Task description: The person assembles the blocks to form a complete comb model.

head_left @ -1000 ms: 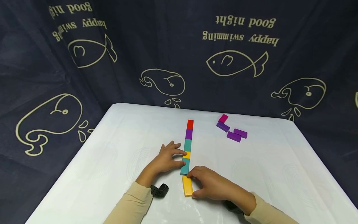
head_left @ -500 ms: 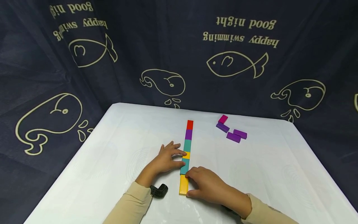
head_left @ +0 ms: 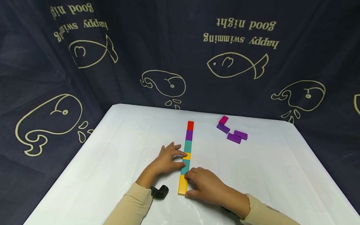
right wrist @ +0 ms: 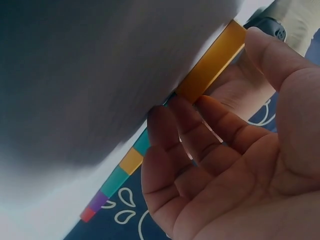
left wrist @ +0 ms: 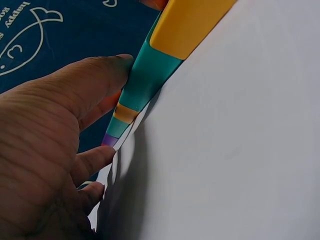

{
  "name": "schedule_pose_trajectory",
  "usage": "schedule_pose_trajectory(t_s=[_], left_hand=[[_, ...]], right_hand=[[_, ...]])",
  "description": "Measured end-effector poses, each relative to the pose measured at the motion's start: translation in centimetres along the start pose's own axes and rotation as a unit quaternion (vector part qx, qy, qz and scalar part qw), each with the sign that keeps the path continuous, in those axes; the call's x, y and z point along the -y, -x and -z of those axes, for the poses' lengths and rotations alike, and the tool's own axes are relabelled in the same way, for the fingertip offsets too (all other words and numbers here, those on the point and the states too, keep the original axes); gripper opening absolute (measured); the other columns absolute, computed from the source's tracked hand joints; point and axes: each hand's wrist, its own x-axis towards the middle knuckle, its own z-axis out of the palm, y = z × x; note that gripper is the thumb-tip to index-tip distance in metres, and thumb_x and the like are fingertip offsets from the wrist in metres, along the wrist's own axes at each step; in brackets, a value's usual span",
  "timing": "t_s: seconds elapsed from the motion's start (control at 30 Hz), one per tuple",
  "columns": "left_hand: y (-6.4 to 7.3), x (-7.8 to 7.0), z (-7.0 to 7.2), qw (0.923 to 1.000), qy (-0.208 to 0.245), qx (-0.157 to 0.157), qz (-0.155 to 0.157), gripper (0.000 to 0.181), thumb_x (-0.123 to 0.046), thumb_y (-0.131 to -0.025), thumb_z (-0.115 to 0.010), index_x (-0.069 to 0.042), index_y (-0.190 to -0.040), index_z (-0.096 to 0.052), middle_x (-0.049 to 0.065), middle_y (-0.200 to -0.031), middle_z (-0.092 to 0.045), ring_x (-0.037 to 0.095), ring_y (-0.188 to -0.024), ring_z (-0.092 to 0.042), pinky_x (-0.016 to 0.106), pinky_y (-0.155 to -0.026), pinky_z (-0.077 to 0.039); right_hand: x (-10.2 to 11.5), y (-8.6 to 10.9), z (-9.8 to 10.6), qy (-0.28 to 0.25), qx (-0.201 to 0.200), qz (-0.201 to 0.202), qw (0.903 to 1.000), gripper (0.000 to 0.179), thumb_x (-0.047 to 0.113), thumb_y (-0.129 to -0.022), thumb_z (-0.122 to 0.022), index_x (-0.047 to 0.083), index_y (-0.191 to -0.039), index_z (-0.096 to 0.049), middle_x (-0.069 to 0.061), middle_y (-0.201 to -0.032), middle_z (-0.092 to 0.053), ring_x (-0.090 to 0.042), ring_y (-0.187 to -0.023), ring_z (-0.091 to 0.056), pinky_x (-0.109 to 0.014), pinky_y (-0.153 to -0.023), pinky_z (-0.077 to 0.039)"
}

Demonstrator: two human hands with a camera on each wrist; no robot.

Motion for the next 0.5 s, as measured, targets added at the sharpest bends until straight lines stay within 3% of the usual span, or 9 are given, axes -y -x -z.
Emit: schedule_pose_trajectory(t_s=[0.5], left_hand=[[-0.13,-0.01,-0.12,1.0,0.0,-0.002,-0.001,0.033,-0.03,-0.084,-0.078,-0.022,-0.116,-0.074,0.014,-0.147,-0.048,0.039,-0.147,-0.021,0.067,-0.114,0.001]], right_hand=[[-0.03,0.12,0.1,0.005,0.007,-0.01,0.9999,0.047,0.046,-0.082,-0.078,0.015,-0.116,-0.066,0.009,-0.103,-0.062,-0.01,-0.093,-0.056,-0.03,-0.084,-0.051]])
